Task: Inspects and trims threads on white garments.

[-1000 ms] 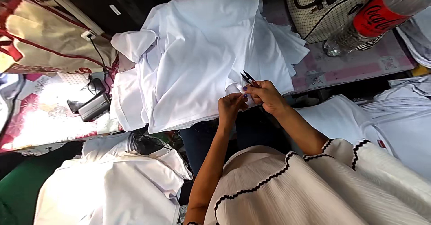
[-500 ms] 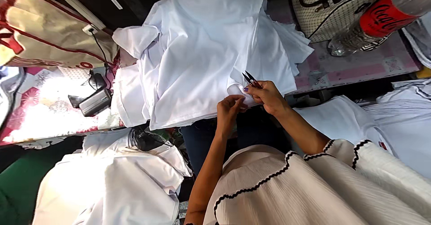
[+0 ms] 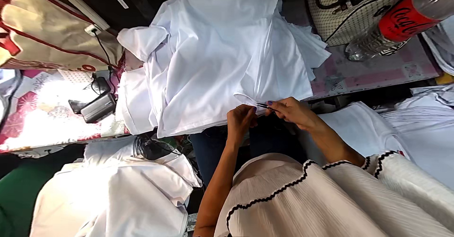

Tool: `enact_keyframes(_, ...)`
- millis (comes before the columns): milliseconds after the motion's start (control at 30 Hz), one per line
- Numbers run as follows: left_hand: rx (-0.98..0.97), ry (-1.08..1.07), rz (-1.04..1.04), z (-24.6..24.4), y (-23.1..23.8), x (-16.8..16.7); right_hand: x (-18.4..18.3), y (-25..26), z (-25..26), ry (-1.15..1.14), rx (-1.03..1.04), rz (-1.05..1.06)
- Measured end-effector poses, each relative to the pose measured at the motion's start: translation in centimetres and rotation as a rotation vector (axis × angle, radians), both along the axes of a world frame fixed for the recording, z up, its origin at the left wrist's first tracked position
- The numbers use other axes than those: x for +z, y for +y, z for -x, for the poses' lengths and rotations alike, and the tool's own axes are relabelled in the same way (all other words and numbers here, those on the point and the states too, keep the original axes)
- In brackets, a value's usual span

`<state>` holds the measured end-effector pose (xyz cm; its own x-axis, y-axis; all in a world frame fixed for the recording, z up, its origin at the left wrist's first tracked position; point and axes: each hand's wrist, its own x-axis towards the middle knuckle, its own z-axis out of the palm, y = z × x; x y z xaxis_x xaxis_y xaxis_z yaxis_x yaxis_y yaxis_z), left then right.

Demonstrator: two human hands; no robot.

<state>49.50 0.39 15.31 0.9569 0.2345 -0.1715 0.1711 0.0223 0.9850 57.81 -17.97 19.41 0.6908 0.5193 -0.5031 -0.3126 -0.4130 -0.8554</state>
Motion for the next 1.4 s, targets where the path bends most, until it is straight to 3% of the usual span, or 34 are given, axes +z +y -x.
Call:
enact_keyframes(233,-0.004,-0.001,-0.023,0.0,-0.4,-0.2,-1.3,1.4,-0.3,-0.044,-0.047,0.047)
enact_keyframes(300,-0.131,0.071,-0.186,0.7,0.1,0.1,-1.4,1.1,-0.2,-0.146,-0.014,0.091)
enact_keyframes(400,-0.495,0.237,-0.566,2.0,1.5,2.1,-2.1,0.6,0.5,-0.578,0.06,0.125)
enact_keyframes(533,-0.398,0.254,-0.766,2.0,1.7,4.5,-4.9,2.7,1.2,-1.17,0.07,0.25)
enact_keyframes(600,-0.33,0.237,-0.795,1.3,2.0,4.8,-6.4,3.8,0.9,-1.279,0.026,0.306)
enact_keyframes(667,-0.253,0.203,-0.768,0.4,2.4,4.7,-5.8,4.0,0.4,-1.097,-0.035,0.28)
enact_keyframes(733,-0.172,0.132,-0.67,-0.7,2.1,4.1,-3.7,3.4,-0.2,-0.717,-0.092,0.145)
enact_keyframes(833,-0.119,0.032,-0.313,-2.8,0.5,2.2,-1.9,2.9,-0.8,-0.253,-0.248,-0.132)
enact_keyframes(933,-0.111,0.024,-0.023,-3.6,-0.8,0.7,-1.3,2.3,-1.3,0.003,-0.335,-0.278)
enact_keyframes(1000,-0.186,0.079,-0.079,-2.8,-0.3,1.0,-1.1,1.7,-1.5,0.076,-0.353,-0.315)
enact_keyframes(1067,-0.287,0.142,-0.269,-2.0,0.5,1.8,-0.9,1.2,-1.4,0.116,-0.36,-0.324)
enact_keyframes(1133,-0.291,0.073,-0.419,-1.4,0.7,2.0,-0.8,1.2,-1.2,0.13,-0.361,-0.331)
enact_keyframes(1200,-0.222,-0.025,-0.406,-1.6,0.1,2.2,-0.7,1.6,-1.0,0.127,-0.355,-0.335)
enact_keyframes(1400,-0.082,0.049,-0.157,-2.2,-1.1,1.8,-0.9,0.6,-1.0,0.02,-0.194,-0.305)
